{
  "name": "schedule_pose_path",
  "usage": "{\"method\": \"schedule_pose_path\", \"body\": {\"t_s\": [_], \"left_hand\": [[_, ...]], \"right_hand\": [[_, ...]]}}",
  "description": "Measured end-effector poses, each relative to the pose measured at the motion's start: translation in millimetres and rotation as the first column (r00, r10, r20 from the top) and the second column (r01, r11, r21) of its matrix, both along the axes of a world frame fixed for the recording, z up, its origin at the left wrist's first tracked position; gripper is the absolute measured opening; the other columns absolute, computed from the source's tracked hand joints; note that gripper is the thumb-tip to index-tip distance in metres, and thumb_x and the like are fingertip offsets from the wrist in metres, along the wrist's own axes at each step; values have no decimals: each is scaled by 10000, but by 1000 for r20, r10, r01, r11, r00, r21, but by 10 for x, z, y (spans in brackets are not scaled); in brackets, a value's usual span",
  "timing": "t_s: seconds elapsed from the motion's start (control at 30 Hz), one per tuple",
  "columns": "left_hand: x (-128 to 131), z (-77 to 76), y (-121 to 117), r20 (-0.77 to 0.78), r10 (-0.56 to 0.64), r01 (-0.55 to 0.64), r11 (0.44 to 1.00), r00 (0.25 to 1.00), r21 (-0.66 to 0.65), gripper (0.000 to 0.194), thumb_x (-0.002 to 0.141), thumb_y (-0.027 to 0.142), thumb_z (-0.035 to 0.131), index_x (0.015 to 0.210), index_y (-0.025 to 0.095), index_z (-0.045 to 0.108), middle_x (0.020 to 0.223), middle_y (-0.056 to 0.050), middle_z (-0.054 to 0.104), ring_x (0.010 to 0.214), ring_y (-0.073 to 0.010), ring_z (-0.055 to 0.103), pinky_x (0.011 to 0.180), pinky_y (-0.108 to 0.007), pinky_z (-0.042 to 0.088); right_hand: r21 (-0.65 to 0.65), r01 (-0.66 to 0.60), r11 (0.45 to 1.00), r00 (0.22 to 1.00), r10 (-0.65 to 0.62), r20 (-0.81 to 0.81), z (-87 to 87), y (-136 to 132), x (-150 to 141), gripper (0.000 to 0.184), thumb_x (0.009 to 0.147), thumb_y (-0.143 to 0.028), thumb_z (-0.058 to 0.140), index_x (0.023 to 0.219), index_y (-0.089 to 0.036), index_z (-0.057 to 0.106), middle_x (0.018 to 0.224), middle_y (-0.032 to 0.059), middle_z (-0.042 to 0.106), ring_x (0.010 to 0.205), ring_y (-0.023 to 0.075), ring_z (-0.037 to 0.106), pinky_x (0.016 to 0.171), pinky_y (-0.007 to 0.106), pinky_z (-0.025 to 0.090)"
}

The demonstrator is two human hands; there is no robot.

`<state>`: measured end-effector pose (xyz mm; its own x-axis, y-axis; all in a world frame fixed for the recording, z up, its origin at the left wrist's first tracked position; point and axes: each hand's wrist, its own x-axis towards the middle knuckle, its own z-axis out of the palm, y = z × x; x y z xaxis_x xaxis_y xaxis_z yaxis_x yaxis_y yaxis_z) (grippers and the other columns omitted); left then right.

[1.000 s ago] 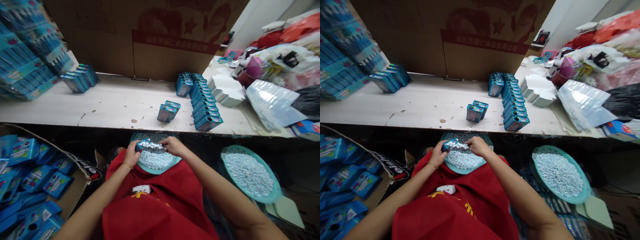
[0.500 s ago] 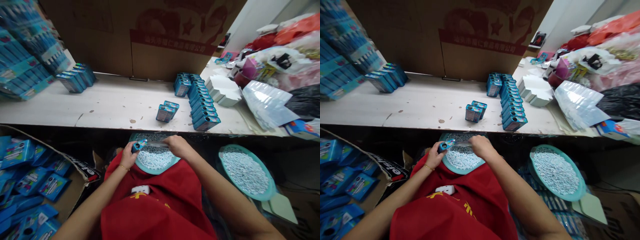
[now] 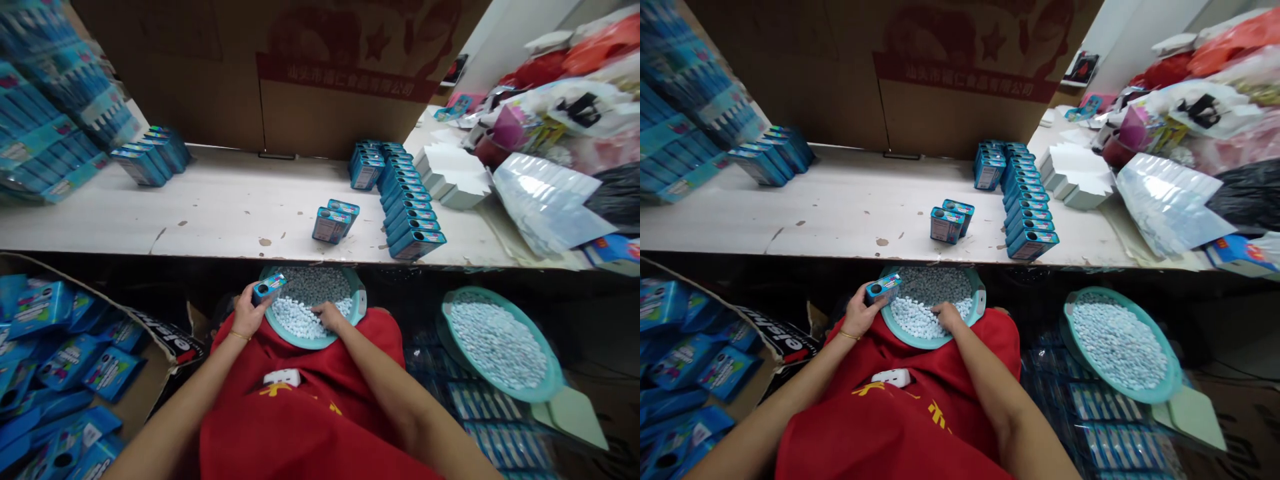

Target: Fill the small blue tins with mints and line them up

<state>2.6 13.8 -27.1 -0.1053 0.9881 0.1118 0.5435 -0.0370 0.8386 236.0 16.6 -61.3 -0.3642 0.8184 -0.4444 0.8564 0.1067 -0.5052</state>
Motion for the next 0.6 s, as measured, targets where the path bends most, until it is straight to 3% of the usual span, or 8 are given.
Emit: {"method": "schedule_pose_path", "body": {"t_s": [0.1,0.17,0.33,0.4,0.47,0.53,0.6], "left_hand": [[-20,35,-1,12,15,-15,1000,1000,-9,442,640,358,590,1027,172,482,879,-35,589,784,-170,551,758,-321,435],[-27,57,-2,14,22,-22,1000,1000,-7,440,636,360,592,1018,169,487,874,-33,590,779,-167,552,750,-311,436],[62,86,7,0,-15,15,999,1000,28,375,650,283,574,1000,171,499,912,-41,579,836,-173,546,785,-312,426],[136,95,11,-18,-67,68,997,998,48,352,651,223,558,994,172,502,928,-48,566,867,-176,535,806,-315,418],[209,106,11,-38,-117,120,991,992,67,350,646,171,539,995,169,501,952,-58,552,898,-182,519,827,-322,407],[262,117,5,-53,-146,150,985,988,80,359,642,136,519,999,170,499,975,-65,540,924,-190,504,843,-334,398],[285,123,-5,-72,-159,164,983,985,76,371,634,117,508,1000,176,498,978,-65,535,932,-198,498,846,-349,395]], "right_hand": [[-70,93,993,986,-102,-131,45,35,144,375,665,-69,420,973,-102,631,777,33,659,641,126,551,576,191,416],[-110,128,986,972,-146,-185,171,44,225,404,653,-73,414,1002,-93,614,729,36,654,557,101,523,520,189,412],[-273,228,935,867,-322,-380,794,99,341,414,640,-101,427,1013,-85,605,618,24,606,465,69,446,456,178,374],[-236,185,954,882,-267,-387,1073,140,321,401,652,-106,417,1001,-106,615,626,22,602,471,69,447,459,177,363],[-85,86,993,945,-108,-309,1330,177,253,379,669,-98,398,961,-149,635,660,25,614,527,81,488,504,180,368],[96,-42,995,993,52,-109,1555,198,140,339,682,-97,397,883,-185,656,714,39,633,649,111,540,587,193,378],[184,-163,969,980,137,148,1742,203,-12,291,690,-110,414,826,-193,658,783,69,643,763,153,562,655,221,382]]}}
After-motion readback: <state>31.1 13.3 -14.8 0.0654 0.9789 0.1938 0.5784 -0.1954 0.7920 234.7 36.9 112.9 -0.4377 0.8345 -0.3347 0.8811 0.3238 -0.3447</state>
